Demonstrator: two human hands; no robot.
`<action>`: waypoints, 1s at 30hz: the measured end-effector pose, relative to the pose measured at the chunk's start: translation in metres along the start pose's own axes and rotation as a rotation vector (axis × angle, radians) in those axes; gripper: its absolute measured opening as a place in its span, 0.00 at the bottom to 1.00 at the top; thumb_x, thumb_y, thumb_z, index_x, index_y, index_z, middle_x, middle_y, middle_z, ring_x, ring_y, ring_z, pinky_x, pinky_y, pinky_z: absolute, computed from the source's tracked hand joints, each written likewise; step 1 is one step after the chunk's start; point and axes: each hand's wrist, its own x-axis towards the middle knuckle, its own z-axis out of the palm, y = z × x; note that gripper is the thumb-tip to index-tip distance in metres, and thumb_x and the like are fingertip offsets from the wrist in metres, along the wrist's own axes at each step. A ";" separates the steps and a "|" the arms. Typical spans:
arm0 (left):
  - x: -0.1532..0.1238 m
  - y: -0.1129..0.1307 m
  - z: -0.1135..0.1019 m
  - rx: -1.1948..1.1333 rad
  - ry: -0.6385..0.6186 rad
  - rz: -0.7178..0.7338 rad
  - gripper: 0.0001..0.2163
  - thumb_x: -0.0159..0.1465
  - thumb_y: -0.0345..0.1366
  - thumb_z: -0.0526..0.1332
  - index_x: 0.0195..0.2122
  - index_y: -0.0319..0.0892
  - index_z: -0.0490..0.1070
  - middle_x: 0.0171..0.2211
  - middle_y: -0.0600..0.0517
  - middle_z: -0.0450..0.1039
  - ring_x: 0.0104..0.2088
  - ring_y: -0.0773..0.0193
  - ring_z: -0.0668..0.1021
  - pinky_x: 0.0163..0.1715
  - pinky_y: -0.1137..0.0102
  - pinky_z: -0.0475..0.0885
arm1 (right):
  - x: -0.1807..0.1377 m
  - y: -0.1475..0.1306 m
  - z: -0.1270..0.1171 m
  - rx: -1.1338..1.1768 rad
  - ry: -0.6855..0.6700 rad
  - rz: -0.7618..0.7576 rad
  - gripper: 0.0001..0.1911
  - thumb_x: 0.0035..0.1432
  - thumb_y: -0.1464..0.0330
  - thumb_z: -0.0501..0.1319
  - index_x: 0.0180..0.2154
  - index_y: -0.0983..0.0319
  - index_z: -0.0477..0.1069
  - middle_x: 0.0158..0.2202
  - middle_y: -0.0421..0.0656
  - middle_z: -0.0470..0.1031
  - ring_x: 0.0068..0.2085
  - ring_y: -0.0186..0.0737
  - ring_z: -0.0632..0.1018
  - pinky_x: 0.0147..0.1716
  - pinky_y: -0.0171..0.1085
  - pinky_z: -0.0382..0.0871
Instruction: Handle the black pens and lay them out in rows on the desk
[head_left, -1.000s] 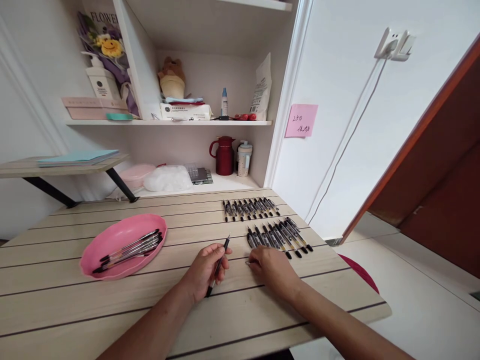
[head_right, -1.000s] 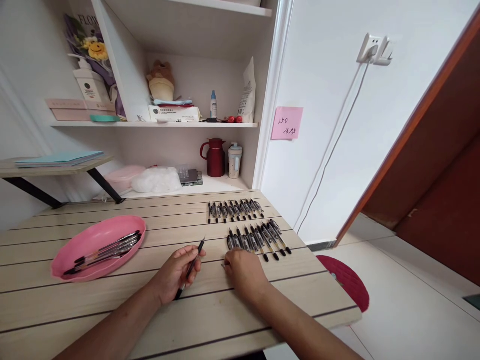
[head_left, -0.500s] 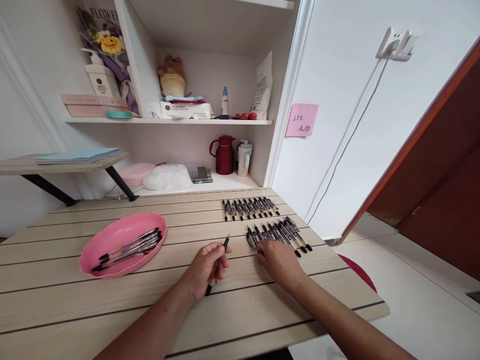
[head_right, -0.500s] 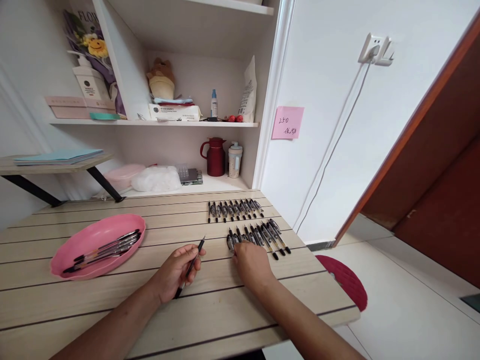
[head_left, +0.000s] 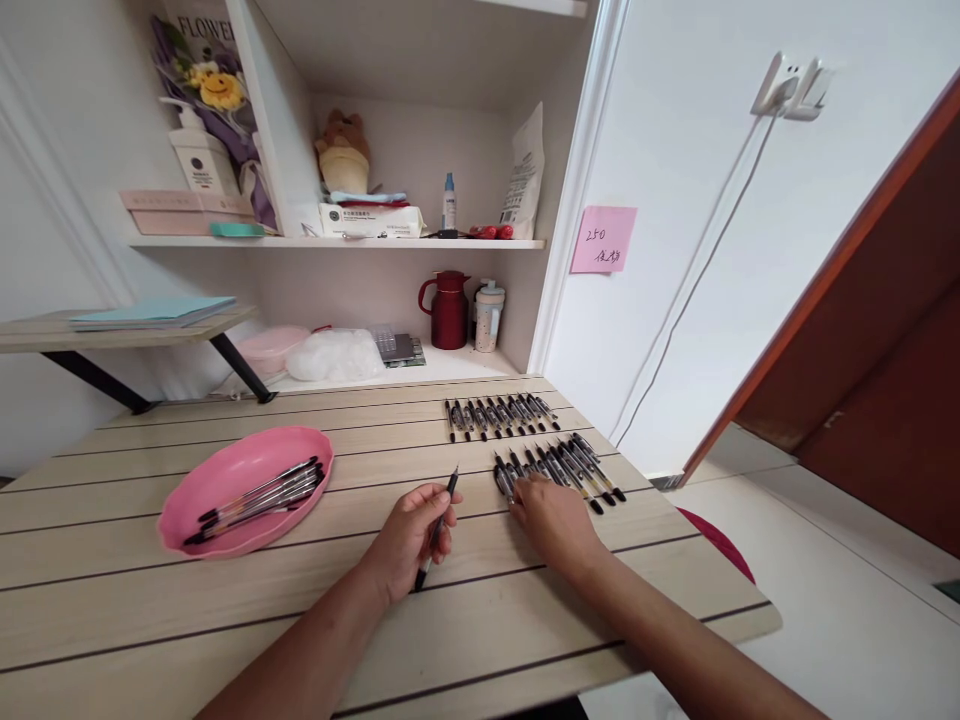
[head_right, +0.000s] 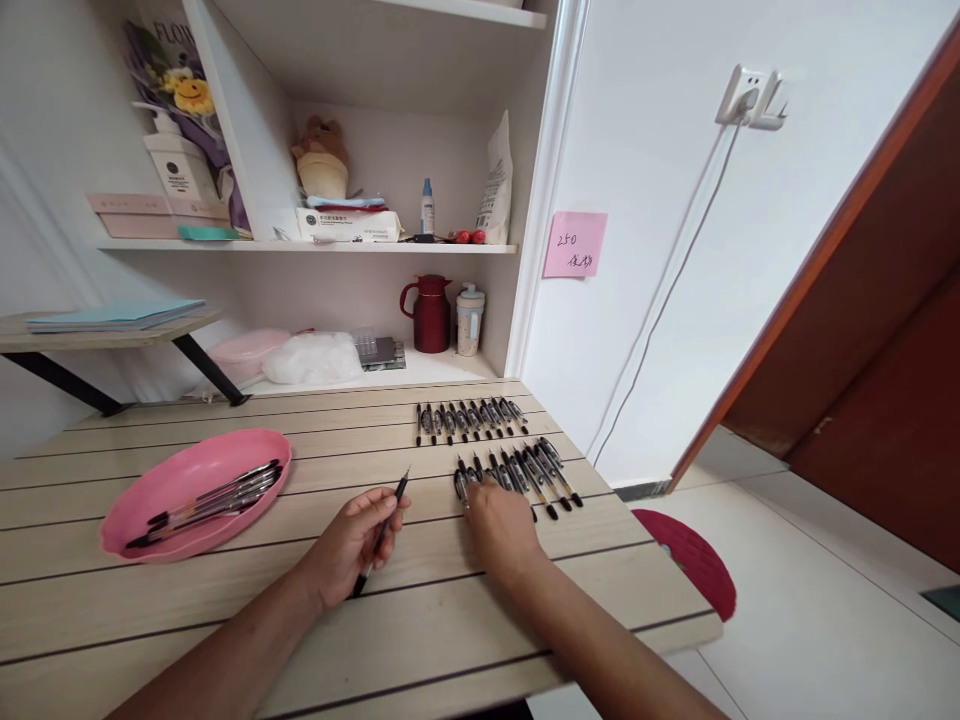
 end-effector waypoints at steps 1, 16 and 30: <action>0.000 0.000 0.001 -0.008 0.018 0.015 0.11 0.52 0.40 0.61 0.32 0.38 0.67 0.21 0.57 0.65 0.15 0.76 0.67 0.11 0.80 0.56 | -0.002 0.002 -0.002 0.021 0.002 0.004 0.07 0.54 0.68 0.54 0.28 0.62 0.69 0.31 0.44 0.73 0.30 0.37 0.73 0.24 0.33 0.52; 0.022 0.011 0.021 0.478 0.188 -0.026 0.10 0.51 0.40 0.60 0.27 0.38 0.68 0.18 0.56 0.66 0.16 0.75 0.66 0.16 0.78 0.61 | -0.082 0.014 0.017 0.397 0.098 0.019 0.11 0.56 0.67 0.49 0.26 0.60 0.66 0.27 0.40 0.70 0.28 0.35 0.72 0.26 0.32 0.54; 0.105 0.002 0.049 0.935 0.306 -0.098 0.04 0.49 0.33 0.60 0.26 0.39 0.68 0.10 0.54 0.66 0.14 0.64 0.72 0.15 0.75 0.62 | -0.084 0.014 0.020 0.403 0.151 0.003 0.11 0.57 0.67 0.49 0.26 0.60 0.66 0.26 0.40 0.70 0.28 0.34 0.72 0.26 0.32 0.54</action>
